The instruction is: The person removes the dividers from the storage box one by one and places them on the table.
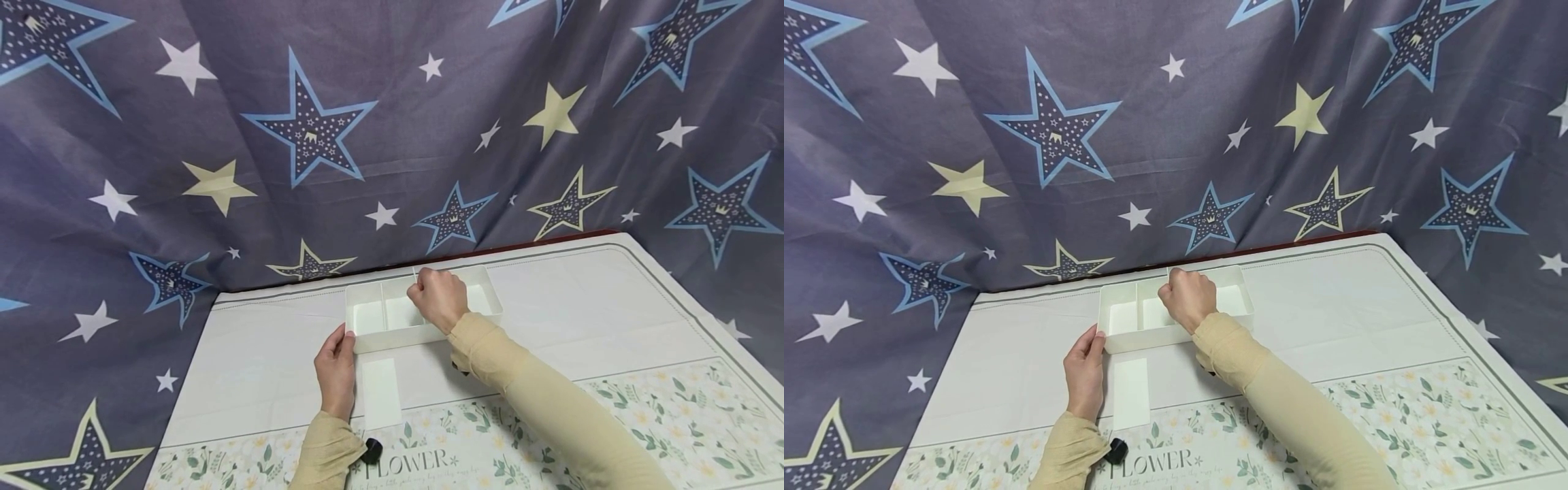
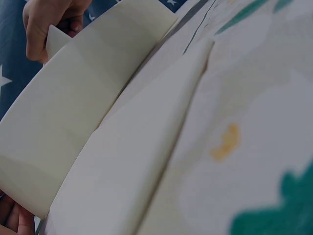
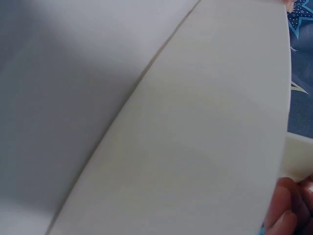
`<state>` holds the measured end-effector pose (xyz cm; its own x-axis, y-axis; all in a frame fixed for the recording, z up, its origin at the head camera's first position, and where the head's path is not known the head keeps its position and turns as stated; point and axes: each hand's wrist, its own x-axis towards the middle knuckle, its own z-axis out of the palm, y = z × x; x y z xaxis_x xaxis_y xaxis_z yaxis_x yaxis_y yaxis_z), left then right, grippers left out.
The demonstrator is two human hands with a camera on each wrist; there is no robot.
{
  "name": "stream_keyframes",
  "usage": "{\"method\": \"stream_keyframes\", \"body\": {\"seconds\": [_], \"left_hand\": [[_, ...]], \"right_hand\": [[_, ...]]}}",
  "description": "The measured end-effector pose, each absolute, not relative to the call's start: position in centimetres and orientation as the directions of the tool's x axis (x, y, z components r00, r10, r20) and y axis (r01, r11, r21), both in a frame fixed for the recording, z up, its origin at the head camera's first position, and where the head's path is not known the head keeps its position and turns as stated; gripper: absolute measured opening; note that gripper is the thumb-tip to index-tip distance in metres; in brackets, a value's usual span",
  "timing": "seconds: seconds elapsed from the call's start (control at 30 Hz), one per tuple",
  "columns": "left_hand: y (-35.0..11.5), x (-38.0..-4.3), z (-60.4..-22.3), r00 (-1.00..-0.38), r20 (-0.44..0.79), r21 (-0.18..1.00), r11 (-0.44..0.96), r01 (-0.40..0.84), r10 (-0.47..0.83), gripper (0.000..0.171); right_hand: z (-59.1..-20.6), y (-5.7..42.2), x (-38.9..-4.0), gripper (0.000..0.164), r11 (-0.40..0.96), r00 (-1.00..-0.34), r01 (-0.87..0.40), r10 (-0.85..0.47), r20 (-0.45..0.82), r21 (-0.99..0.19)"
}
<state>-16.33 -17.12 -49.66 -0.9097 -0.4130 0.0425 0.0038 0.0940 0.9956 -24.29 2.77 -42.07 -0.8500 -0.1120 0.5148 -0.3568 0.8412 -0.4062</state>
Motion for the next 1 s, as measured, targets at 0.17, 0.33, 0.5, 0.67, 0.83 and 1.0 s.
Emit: {"method": "stream_keyframes", "body": {"seconds": [0.17,0.33,0.5,0.67,0.83,1.0], "left_hand": [[-17.05,-16.30,-49.60,-0.910,0.039,0.996,0.090,0.002,-0.413,0.040],[-17.05,-16.31,-49.60,-0.910,0.042,0.996,0.090,0.005,-0.413,0.040],[-17.07,-16.27,-49.57,-0.912,0.044,0.996,0.093,0.006,-0.408,0.040],[-17.12,-16.34,-49.68,-0.913,0.042,0.996,0.090,0.006,-0.405,0.041],[-17.14,-16.39,-49.74,-0.913,0.042,0.996,0.086,0.008,-0.405,0.040],[-17.13,-16.44,-49.74,-0.913,0.038,0.996,0.088,0.002,-0.407,0.040]], "right_hand": [[-41.99,2.81,-24.28,0.024,0.843,-0.853,-0.353,-0.110,0.511,-0.406],[-41.87,2.80,-24.28,0.023,0.844,-0.852,-0.347,-0.102,0.514,-0.408],[-41.73,2.75,-24.31,0.023,0.848,-0.859,-0.336,-0.098,0.502,-0.409],[-41.55,2.76,-24.31,0.023,0.849,-0.863,-0.333,-0.100,0.495,-0.410],[-41.45,2.74,-24.28,0.023,0.851,-0.864,-0.327,-0.094,0.494,-0.411],[-41.32,2.76,-24.33,0.022,0.853,-0.862,-0.326,-0.092,0.498,-0.407]]}}
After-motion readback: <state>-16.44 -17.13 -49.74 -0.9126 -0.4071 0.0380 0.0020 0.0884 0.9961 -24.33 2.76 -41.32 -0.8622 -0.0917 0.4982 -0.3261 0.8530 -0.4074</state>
